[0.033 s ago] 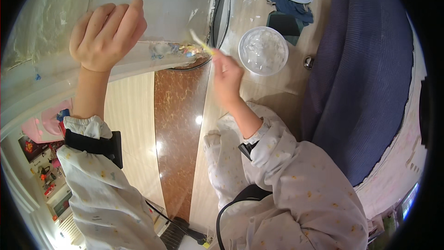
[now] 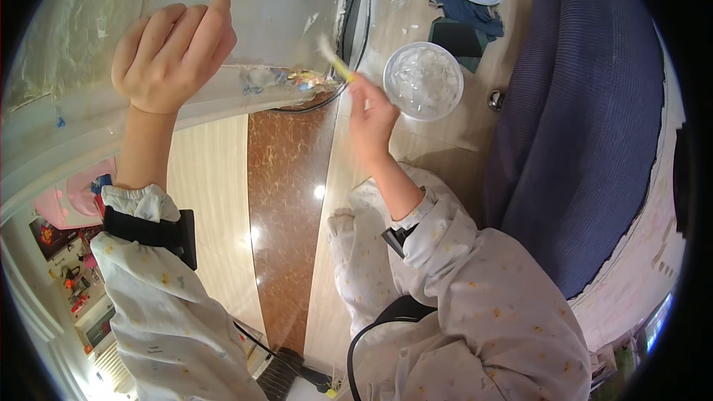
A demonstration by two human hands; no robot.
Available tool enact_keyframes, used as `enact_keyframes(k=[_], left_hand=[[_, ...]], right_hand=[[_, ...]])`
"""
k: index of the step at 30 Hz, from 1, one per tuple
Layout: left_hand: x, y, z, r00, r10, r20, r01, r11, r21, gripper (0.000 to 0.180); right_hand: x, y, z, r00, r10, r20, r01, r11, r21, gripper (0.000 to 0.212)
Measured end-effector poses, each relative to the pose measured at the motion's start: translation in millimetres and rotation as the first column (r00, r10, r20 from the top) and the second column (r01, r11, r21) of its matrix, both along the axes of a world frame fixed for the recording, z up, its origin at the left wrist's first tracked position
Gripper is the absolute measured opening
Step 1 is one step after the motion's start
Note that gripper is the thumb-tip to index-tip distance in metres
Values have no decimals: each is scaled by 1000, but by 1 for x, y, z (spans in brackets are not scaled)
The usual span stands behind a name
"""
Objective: Applying white repair putty to a damaged wall edge using a spatula.
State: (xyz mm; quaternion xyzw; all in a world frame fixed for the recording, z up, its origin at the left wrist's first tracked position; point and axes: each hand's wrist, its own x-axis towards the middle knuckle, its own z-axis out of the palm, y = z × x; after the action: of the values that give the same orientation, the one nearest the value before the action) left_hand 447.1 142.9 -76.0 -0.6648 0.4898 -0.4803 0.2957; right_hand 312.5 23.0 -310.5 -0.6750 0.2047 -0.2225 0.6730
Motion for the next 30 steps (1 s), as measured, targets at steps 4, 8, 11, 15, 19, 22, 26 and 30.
enact_keyframes(k=[4, 8, 11, 15, 19, 22, 26, 30], left_hand=[[-1, -3, 0, 1000, 10, -21, -10, 1000, 13, 15], [-1, -1, -2, 1000, 10, -6, -10, 1000, 24, 14], [-2, 0, -3, 1000, 13, -12, -12, 1000, 28, 14], [1, 0, -1, 1000, -14, 18, 14, 1000, -2, 13], [1, -3, 1, 1000, -5, 16, 5, 1000, 16, 13], [-1, -5, -3, 1000, -14, -17, 14, 1000, -17, 12], [-3, -5, -7, 1000, -6, -24, 6, 1000, -19, 12], [-1, -2, -2, 1000, -19, -4, 18, 999, -43, 12]], right_hand=[[43, -9, -6, 994, -101, 34, 103, 991, -81, 20], [49, 17, 3, 995, 80, 64, -77, 996, -46, 21], [19, 21, 9, 967, 196, 162, -180, 978, -109, 21], [6, -6, 3, 989, 99, 112, -87, 990, -108, 21], [43, -27, 4, 997, -66, 48, 75, 971, -228, 23], [64, -10, 2, 1000, 0, 18, 3, 986, -165, 23], [57, -2, 9, 987, 147, 72, -143, 988, -58, 19], [45, -26, 11, 975, 211, 62, -215, 974, 65, 19]])
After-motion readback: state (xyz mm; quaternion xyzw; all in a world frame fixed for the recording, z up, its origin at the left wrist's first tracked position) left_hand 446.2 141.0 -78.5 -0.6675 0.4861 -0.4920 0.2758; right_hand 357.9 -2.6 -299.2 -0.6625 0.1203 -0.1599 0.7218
